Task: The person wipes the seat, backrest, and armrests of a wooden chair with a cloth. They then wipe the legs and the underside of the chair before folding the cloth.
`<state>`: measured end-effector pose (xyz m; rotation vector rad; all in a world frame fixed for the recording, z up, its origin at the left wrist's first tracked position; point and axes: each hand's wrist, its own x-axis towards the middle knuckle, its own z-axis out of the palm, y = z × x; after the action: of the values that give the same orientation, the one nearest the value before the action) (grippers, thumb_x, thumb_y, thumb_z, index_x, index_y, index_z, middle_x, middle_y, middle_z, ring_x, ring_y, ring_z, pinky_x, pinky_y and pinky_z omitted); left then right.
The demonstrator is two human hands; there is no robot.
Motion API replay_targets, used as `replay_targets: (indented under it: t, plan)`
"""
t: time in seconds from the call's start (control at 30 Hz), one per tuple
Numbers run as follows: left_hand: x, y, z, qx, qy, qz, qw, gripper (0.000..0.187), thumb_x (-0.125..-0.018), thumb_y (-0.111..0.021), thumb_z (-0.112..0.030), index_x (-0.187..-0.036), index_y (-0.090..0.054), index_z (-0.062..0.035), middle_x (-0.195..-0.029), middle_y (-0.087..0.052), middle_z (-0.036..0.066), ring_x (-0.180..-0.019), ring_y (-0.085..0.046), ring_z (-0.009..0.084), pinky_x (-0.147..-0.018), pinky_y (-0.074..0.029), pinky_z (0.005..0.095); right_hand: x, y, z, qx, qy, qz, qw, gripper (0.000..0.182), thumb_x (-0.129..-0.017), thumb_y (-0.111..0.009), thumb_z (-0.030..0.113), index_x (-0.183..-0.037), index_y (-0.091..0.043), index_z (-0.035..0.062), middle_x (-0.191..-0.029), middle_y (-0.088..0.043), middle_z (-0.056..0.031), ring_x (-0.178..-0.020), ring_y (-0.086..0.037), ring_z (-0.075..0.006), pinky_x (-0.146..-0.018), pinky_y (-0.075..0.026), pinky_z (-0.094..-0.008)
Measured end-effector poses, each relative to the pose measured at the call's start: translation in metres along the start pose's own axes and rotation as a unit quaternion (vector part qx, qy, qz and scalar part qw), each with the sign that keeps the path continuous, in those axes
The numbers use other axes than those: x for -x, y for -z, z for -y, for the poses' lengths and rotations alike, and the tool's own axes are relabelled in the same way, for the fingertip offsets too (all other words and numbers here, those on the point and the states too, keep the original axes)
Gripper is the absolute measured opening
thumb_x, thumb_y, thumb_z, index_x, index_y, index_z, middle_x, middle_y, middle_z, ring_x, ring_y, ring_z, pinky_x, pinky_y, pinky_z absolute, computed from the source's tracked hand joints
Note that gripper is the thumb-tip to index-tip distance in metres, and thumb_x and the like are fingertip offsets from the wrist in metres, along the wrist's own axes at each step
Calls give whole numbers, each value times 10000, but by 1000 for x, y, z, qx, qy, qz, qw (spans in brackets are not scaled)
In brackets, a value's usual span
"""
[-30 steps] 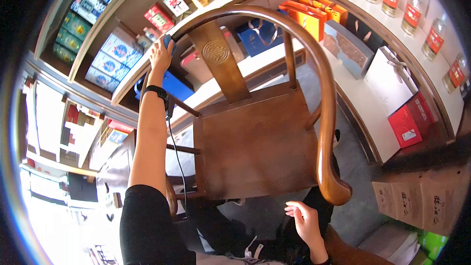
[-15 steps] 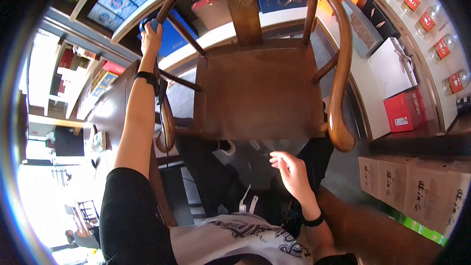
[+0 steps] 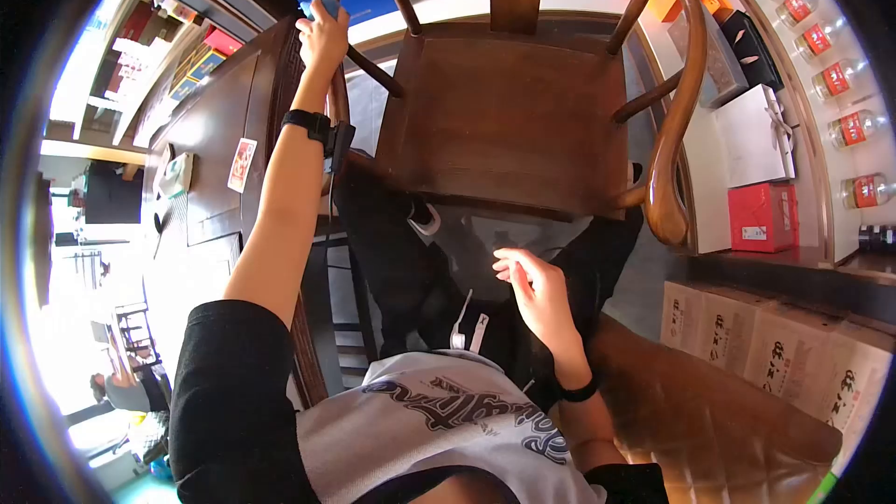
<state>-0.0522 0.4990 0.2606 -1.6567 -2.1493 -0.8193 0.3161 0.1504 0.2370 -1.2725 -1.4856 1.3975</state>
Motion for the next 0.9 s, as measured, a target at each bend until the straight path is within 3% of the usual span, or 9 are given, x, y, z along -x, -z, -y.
replay_targets:
  t: [0.07,0.2,0.23,0.27,0.33,0.6,0.63,0.77,0.9]
  plan:
    - [23,24,-8,-9,-25,50,998,433,-936,-529,-374,-1251,-482,-81,-1163,-462,276,-981,-522,512,-786,-520,549,-1,-3,2,7,2,11,1000,263,-1032,-461,151,-1117,-614,-44,-929,-699,-136,-826,-691,-182,-768,-544,-284]
    - [62,38,-10,-23,21,56,998,533,-939,-547,-337,-1303,-412,28,-1119,-491,318,-953,-553,483,-711,-556,514,-4,-6,6,6,6,22,1000,262,-1031,-459,149,-1118,-617,-40,-929,-700,-133,-832,-690,-182,-771,-541,-284]
    - [74,34,-3,-19,0,34,999,534,-944,-546,-332,-1324,-388,9,-1110,-497,334,-915,-597,497,-675,-565,517,-5,-6,7,6,4,23,1000,260,-1029,-460,146,-1120,-617,-40,-931,-700,-133,-834,-689,-181,-772,-540,-285]
    - [84,30,14,-70,-139,31,987,604,-951,-537,-367,-1357,-304,14,-1052,-510,391,-912,-613,514,-702,-564,511,-5,-6,9,6,0,24,1000,258,-1028,-462,143,-1122,-618,-39,-932,-700,-132,-836,-688,-180,-773,-539,-286]
    - [112,60,-5,46,41,83,995,564,-961,-525,-360,-1339,-333,13,-1061,-517,360,-933,-607,504,-708,-560,507,-7,-6,12,5,0,19,1000,238,-1015,-473,120,-1120,-622,-34,-931,-702,-138,-841,-693,-190,-774,-542,-289]
    - [194,110,18,54,-31,65,996,511,-937,-585,-313,-1334,-418,-37,-1048,-539,252,-980,-565,459,-847,-471,511,-8,-8,6,19,2,40,999,239,-1018,-469,122,-1129,-614,-32,-941,-697,-139,-844,-685,-182,-774,-540,-295]
    - [200,111,23,99,-22,60,993,491,-920,-616,-272,-1330,-458,-52,-1104,-535,244,-1031,-537,434,-886,-428,504,-7,-8,7,22,-2,44,999,237,-1018,-469,120,-1129,-614,-31,-940,-697,-139,-844,-685,-183,-776,-541,-295]
    - [221,116,37,68,-66,3,996,506,-898,-643,-200,-1349,-464,-58,-1228,-489,263,-1080,-502,435,-916,-423,491,-9,-12,9,31,-7,50,998,231,-1019,-469,117,-1128,-615,-25,-938,-697,-137,-841,-688,-185,-778,-544,-295]
    - [237,115,46,100,-33,-2,994,506,-907,-631,-207,-1361,-460,-63,-1298,-429,258,-1195,-431,441,-1001,-375,500,-11,-15,6,36,2,50,998,231,-1020,-475,127,-1125,-617,-21,-934,-699,-132,-837,-691,-187,-772,-547,-298]
